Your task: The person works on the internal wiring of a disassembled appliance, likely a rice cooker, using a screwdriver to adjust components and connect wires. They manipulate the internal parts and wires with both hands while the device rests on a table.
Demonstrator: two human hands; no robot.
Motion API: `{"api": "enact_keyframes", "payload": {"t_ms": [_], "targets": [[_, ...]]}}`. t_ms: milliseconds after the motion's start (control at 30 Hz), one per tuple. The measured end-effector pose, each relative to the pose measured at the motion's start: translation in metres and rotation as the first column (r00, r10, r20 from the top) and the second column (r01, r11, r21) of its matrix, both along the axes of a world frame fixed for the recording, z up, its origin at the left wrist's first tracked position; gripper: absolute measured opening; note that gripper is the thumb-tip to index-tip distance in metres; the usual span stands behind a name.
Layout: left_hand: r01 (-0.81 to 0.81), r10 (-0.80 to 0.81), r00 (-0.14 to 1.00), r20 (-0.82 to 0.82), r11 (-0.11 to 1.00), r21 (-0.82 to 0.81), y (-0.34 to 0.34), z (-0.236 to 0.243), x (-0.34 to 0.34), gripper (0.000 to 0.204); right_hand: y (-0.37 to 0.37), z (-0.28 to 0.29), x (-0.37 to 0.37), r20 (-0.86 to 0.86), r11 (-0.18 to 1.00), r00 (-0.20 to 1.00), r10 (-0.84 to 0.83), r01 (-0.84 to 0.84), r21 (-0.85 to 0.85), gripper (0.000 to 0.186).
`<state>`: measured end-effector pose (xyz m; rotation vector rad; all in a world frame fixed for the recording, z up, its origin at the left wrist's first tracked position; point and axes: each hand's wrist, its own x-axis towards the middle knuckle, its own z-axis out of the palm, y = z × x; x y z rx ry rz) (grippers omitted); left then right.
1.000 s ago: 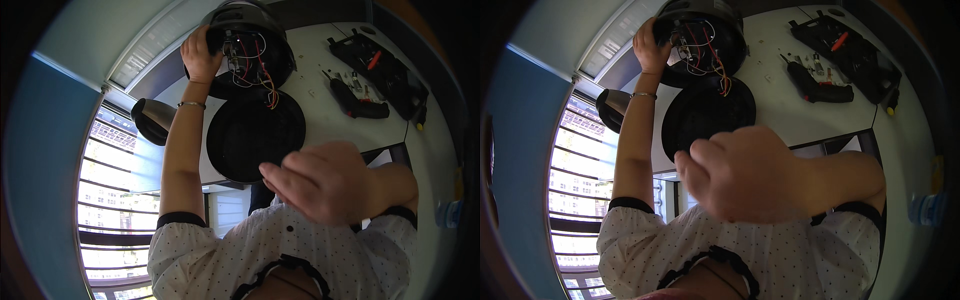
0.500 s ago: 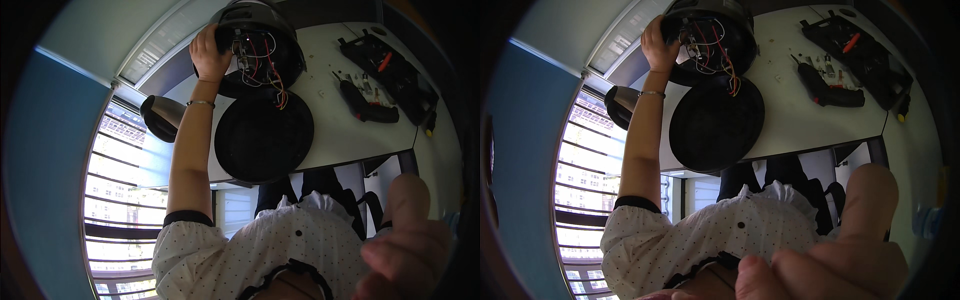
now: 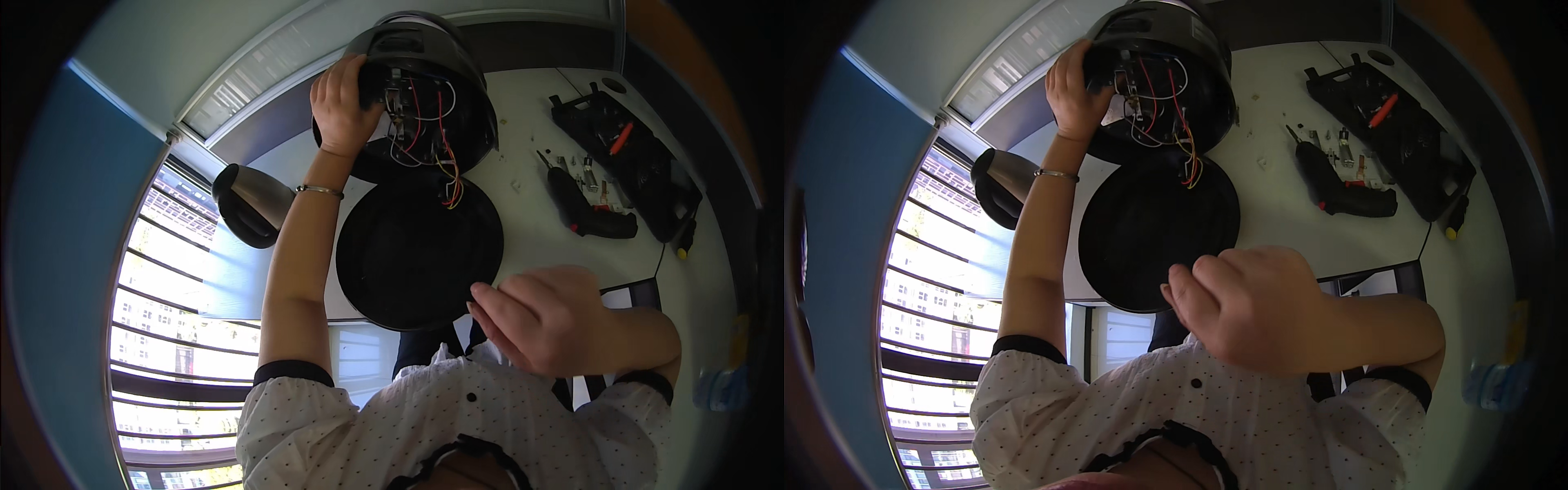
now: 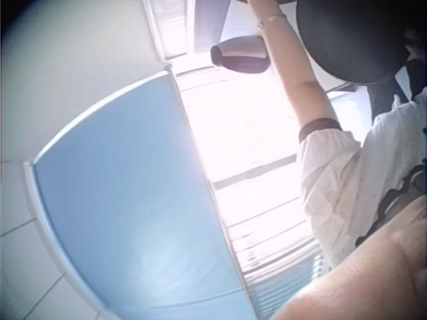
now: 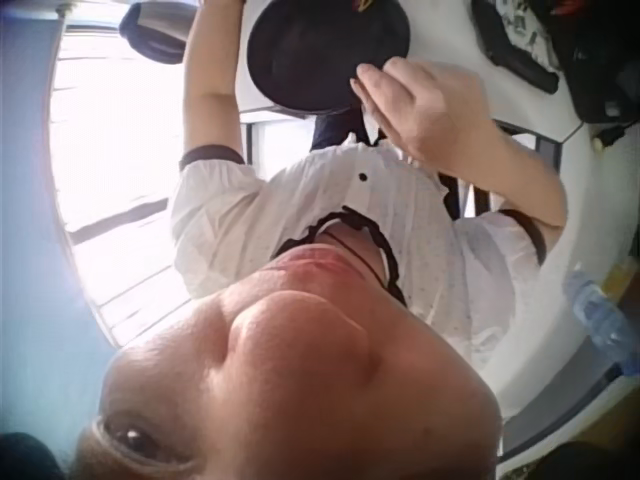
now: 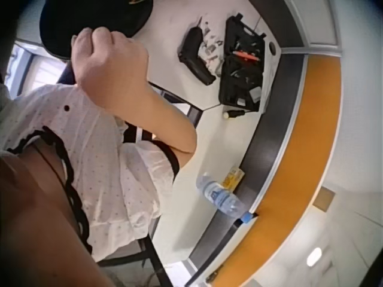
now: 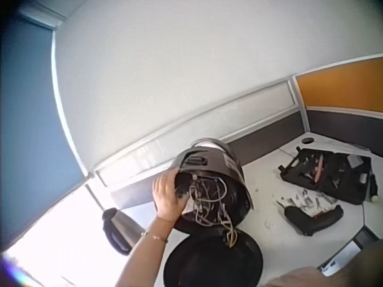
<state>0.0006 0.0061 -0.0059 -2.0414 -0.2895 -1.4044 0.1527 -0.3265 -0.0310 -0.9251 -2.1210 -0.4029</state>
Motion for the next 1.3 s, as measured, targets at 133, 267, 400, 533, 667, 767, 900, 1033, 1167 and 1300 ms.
{"api": "enact_keyframes", "payload": {"t_ms": [133,267,400,533,667,767,900,1033,1167,1300], "targets": [[0.0,0.0,1.0,0.007,1.0,-0.015,-0.004,0.001,0.0,0.063,0.022,-0.018,0.01,0.054,0.98,0.996,-0.077,0.085,-0.178,0.016],[-0.023,0.024,0.999,0.04,1.0,-0.002,-0.003,0.0,0.001,0.059,0.037,-0.029,0.02,0.147,0.942,0.982,-0.12,0.16,-0.294,0.018],[0.007,-0.007,0.999,0.037,1.0,0.005,-0.005,0.002,0.0,0.066,0.054,-0.029,0.022,0.201,0.893,0.964,-0.173,0.24,-0.38,0.014],[0.049,-0.049,0.997,0.064,0.999,-0.004,-0.006,0.001,0.0,0.062,0.079,-0.028,0.02,0.167,0.881,0.962,-0.216,0.266,-0.391,0.016],[0.039,-0.04,0.997,0.064,0.999,0.018,-0.005,0.001,-0.002,0.061,0.102,-0.02,0.013,0.09,0.883,0.967,-0.24,0.256,-0.394,0.022],[0.043,-0.045,0.997,0.061,0.999,0.02,-0.006,0.002,-0.003,0.063,0.126,-0.02,0.01,0.054,0.912,0.957,-0.284,0.287,-0.293,0.032],[0.054,-0.055,0.997,0.054,0.998,0.022,-0.008,0.002,-0.004,0.064,0.154,-0.013,0.006,-0.017,0.936,0.946,-0.324,0.318,-0.15,0.047],[0.063,-0.064,0.997,0.047,0.998,0.013,-0.008,0.003,-0.004,0.066,0.181,-0.005,0.004,-0.122,0.951,0.944,-0.308,0.31,0.0,0.046],[0.077,-0.08,0.995,0.058,0.996,0.048,-0.005,0.002,-0.003,0.07,0.198,0.002,-0.001,-0.164,0.945,0.933,-0.32,0.327,0.012,0.039],[0.079,-0.081,0.995,0.063,0.996,0.042,-0.005,0.001,-0.003,0.069,0.205,0.002,-0.005,-0.172,0.954,0.941,-0.293,0.299,0.01,0.035]]}}
